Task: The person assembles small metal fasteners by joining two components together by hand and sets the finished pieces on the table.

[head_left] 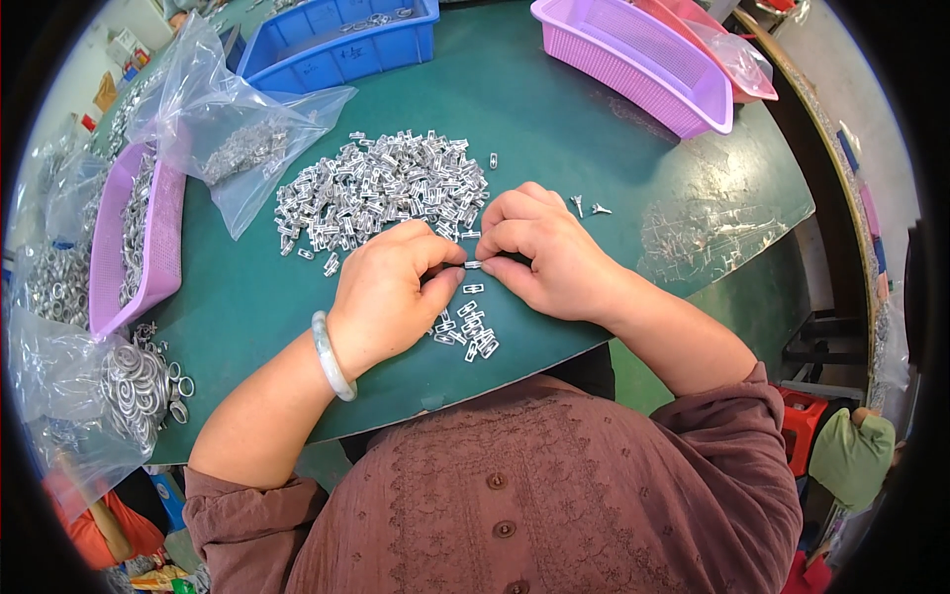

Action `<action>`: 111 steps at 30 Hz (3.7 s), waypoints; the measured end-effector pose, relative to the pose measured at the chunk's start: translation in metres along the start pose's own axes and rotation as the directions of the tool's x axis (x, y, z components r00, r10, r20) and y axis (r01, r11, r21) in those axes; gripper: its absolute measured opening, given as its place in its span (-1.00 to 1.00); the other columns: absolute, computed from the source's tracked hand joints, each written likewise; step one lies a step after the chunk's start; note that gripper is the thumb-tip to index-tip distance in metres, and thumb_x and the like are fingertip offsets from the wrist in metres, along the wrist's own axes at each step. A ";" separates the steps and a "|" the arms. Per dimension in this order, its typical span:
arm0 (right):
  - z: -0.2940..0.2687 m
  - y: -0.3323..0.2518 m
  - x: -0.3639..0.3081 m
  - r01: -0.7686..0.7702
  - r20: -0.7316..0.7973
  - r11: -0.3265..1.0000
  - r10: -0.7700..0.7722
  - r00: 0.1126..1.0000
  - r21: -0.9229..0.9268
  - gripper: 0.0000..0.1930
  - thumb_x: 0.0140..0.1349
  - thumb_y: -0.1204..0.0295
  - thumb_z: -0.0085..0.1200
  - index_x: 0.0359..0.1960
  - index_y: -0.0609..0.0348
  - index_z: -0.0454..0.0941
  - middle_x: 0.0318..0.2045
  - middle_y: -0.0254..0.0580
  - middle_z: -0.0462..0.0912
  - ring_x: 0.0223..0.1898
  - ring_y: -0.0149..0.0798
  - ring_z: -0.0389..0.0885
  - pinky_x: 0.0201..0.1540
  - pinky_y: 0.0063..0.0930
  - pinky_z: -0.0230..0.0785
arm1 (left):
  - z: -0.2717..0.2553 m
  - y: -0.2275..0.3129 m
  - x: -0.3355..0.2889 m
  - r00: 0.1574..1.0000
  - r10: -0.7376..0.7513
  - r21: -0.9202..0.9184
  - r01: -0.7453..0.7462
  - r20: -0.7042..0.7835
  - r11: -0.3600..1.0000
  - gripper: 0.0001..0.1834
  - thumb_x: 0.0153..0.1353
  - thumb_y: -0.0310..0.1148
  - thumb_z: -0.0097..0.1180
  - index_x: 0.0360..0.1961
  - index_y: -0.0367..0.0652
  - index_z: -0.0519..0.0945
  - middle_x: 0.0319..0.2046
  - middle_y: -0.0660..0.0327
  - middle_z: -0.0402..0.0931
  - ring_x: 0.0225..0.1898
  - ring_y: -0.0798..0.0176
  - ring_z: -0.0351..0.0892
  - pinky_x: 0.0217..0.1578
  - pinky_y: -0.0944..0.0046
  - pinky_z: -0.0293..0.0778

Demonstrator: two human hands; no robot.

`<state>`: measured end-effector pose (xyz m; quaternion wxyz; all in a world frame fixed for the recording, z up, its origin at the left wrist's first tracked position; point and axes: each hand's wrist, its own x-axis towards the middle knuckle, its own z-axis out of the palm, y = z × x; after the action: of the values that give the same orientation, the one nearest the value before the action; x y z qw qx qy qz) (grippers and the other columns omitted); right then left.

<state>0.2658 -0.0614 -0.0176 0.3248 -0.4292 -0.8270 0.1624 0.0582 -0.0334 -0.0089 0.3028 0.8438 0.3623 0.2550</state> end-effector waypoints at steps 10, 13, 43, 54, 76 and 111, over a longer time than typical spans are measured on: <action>0.001 0.001 0.000 0.004 -0.009 1.000 -0.004 1.000 0.025 -0.85 -0.05 0.60 0.20 -0.45 0.10 0.52 -0.32 -0.35 0.49 -0.21 -0.20 0.42 -0.06 -0.33 0.21 | 0.000 0.000 0.000 1.000 -0.013 0.010 0.013 -0.001 1.000 -0.92 0.03 -0.44 0.23 -0.40 -0.13 0.65 -0.48 0.21 0.51 -0.43 0.15 0.55 -0.42 0.20 0.45; 0.001 0.001 0.000 -0.008 -0.005 0.999 0.008 1.000 0.037 -0.85 -0.05 0.61 0.19 -0.45 0.10 0.51 -0.32 -0.35 0.49 -0.21 -0.20 0.42 -0.06 -0.33 0.21 | 0.001 0.001 0.001 1.000 -0.028 0.004 0.028 -0.002 1.000 -0.92 0.03 -0.43 0.24 -0.40 -0.13 0.65 -0.48 0.21 0.51 -0.44 0.15 0.55 -0.43 0.21 0.45; 0.000 -0.003 -0.001 -0.013 0.010 0.999 0.012 1.000 0.052 -0.87 -0.06 0.60 0.20 -0.49 0.10 0.51 -0.31 -0.32 0.49 -0.17 -0.19 0.41 0.01 -0.32 0.21 | 0.002 0.001 0.000 1.000 0.023 0.003 -0.023 -0.011 1.000 -0.92 -0.02 -0.45 0.26 -0.43 -0.12 0.65 -0.52 0.24 0.48 -0.46 0.19 0.54 -0.45 0.22 0.44; -0.007 -0.001 -0.001 -0.032 0.059 0.994 0.026 0.998 0.100 -0.80 -0.12 0.58 0.24 -0.42 0.11 0.53 -0.26 -0.27 0.48 -0.13 -0.15 0.39 0.02 -0.30 0.22 | 0.002 0.001 0.000 1.000 0.001 -0.013 -0.001 0.001 1.000 -0.96 -0.01 -0.48 0.23 -0.47 -0.12 0.64 -0.50 0.24 0.51 -0.46 0.18 0.56 -0.45 0.22 0.46; -0.005 0.000 -0.001 0.014 0.066 0.998 -0.017 0.998 0.054 -0.87 -0.07 0.56 0.22 -0.47 0.08 0.55 -0.28 -0.32 0.47 -0.13 -0.17 0.39 0.03 -0.27 0.18 | 0.002 0.002 0.000 1.000 0.019 0.009 -0.019 0.003 1.000 -0.94 -0.01 -0.46 0.24 -0.45 -0.09 0.66 -0.49 0.26 0.50 -0.45 0.18 0.54 -0.44 0.21 0.44; 0.000 0.003 0.002 0.019 0.038 0.999 -0.021 0.999 0.038 -0.90 -0.03 0.56 0.20 -0.46 0.07 0.57 -0.37 -0.37 0.51 -0.24 -0.22 0.45 -0.08 -0.33 0.22 | 0.002 0.003 -0.002 0.999 -0.018 0.030 0.019 -0.036 0.999 -0.93 0.01 -0.45 0.26 -0.42 -0.11 0.67 -0.48 0.25 0.50 -0.43 0.17 0.55 -0.42 0.22 0.46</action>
<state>0.2668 -0.0579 -0.0181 0.3187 -0.4116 -0.8340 0.1828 0.0598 -0.0369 -0.0086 0.2857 0.8403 0.3793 0.2615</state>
